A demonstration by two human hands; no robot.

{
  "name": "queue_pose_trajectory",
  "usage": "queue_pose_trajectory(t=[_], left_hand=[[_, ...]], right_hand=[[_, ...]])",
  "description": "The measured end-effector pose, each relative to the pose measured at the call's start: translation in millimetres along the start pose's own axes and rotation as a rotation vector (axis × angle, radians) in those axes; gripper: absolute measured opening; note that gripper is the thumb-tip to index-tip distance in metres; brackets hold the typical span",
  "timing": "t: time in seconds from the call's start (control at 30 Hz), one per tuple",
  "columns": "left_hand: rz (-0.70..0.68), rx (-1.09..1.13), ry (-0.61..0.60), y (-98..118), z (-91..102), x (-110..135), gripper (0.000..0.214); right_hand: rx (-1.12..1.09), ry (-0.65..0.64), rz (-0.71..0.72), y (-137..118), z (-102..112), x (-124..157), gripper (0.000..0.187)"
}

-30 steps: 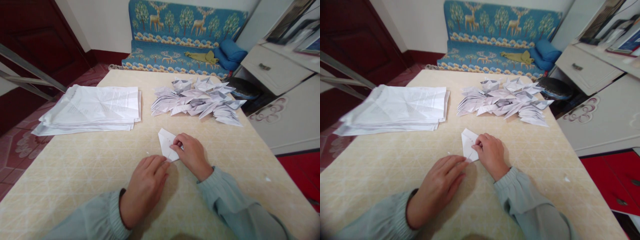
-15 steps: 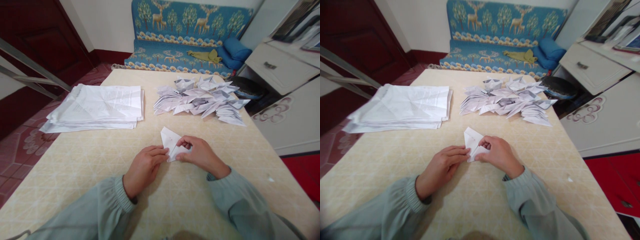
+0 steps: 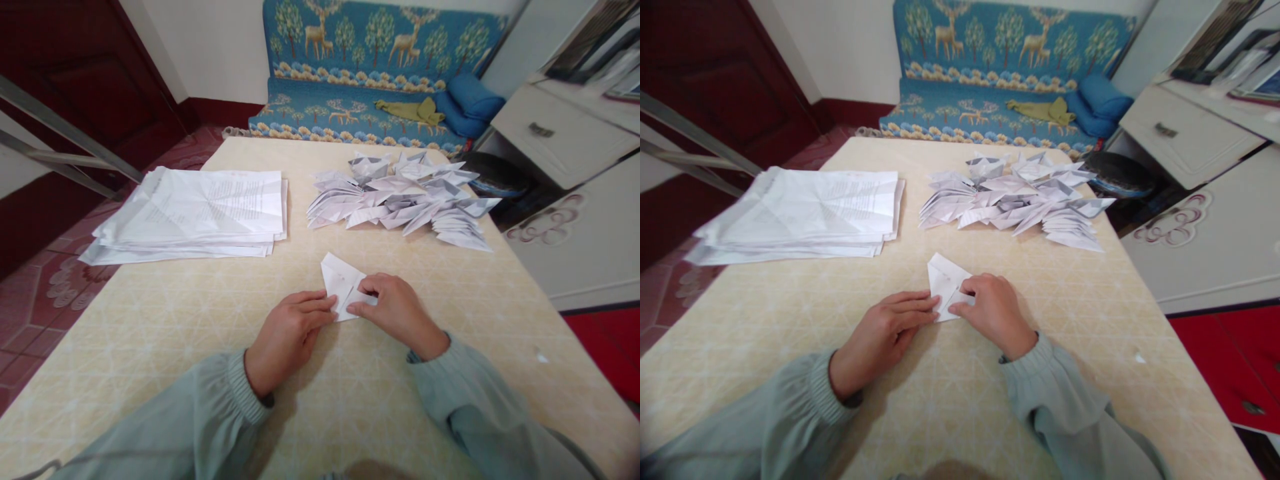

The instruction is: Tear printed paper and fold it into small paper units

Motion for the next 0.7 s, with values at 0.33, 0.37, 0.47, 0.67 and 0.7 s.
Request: queue_pose_trajectory(t=[0.33, 0.37, 0.47, 0.67, 0.7], left_hand=[[-0.06, -0.168, 0.024, 21.4, -3.2, 11.8, 0.036], [-0.063, -0.185, 0.015, 23.2, -4.3, 12.5, 0.037], [-0.083, -0.247, 0.005, 28.8, -6.0, 13.3, 0.034], [-0.096, -0.276, -0.03, 32.3, -9.9, 9.5, 0.027], [-0.09, -0.259, -0.043, 31.5, -11.1, 8.7, 0.026]], right_hand=[[0.043, -0.024, -0.017, 0.2, -1.8, -1.8, 0.022], [0.043, -0.024, -0.019, 0.5, -1.7, -1.9, 0.022], [0.045, -0.027, -0.027, 1.6, -2.1, -2.0, 0.022], [0.007, -0.013, -0.075, 6.9, -2.8, -2.4, 0.023], [-0.011, 0.001, -0.077, 7.6, -2.0, -2.5, 0.024]])
Point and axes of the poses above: each hand's wrist, its own x-axis away from the middle knuckle, its own z-axis out of the back of the hand, y = z × x, the point moved 9 cm from there along -x, towards the middle knuckle, and after that the axes turned 11 degrees about -x, right-handed, at the moved point
